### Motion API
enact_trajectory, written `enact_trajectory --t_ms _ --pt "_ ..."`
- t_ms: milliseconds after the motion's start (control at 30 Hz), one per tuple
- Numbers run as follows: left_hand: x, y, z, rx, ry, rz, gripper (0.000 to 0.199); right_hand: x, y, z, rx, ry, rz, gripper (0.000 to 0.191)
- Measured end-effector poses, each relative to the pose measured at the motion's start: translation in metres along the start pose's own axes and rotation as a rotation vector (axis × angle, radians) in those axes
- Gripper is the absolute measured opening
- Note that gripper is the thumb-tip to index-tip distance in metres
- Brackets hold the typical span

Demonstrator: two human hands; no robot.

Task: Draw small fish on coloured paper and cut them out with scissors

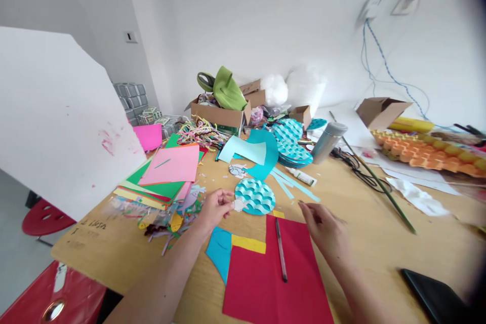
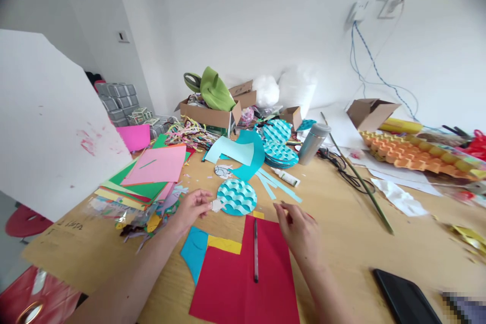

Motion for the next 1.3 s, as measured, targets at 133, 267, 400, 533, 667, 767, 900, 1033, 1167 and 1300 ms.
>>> enact_trajectory --t_ms 133,267,400,533,667,767,900,1033,1167,1300 --pt "-0.004 0.008 0.006 0.059 0.023 0.005 0.04 0.046 0.011 -0.004 0.19 -0.06 -0.194 0.021" --pt "-0.007 0.011 0.009 0.083 0.026 0.02 0.042 0.095 0.029 -0.003 0.377 -0.192 -0.336 0.032" --pt "-0.009 0.011 0.009 0.091 0.024 0.043 0.043 0.117 0.051 -0.001 0.457 -0.263 -0.326 0.046" --pt "-0.009 0.01 0.008 0.091 0.028 0.056 0.044 0.121 0.064 -0.004 0.463 -0.298 -0.312 0.036" --pt "-0.008 0.009 0.007 0.089 0.029 0.058 0.044 0.121 0.069 -0.006 0.456 -0.289 -0.336 0.028" --pt "-0.006 0.01 0.007 0.096 0.022 0.056 0.044 0.12 0.069 -0.005 0.447 -0.276 -0.369 0.025" --pt "-0.004 0.011 0.008 0.116 0.016 0.071 0.046 0.119 0.068 -0.004 0.453 -0.273 -0.395 0.023" --pt "-0.003 0.013 0.008 0.135 0.017 0.088 0.052 0.116 0.071 -0.005 0.454 -0.262 -0.375 0.022" --pt "-0.004 0.011 0.006 0.113 0.016 0.084 0.052 0.12 0.062 -0.017 0.434 -0.254 -0.363 0.029" --pt "-0.006 0.002 0.0 0.027 0.025 0.084 0.048 0.122 0.008 -0.037 0.365 -0.186 -0.409 0.061"
Point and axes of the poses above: each hand's wrist, its own z-axis away from the middle knuckle, its own y-axis out of the palm, x = y × z, the point moved 7 cm from there along -z, towards the middle knuckle, and after that the axes turned 9 degrees about -x, right-handed, at the moved point
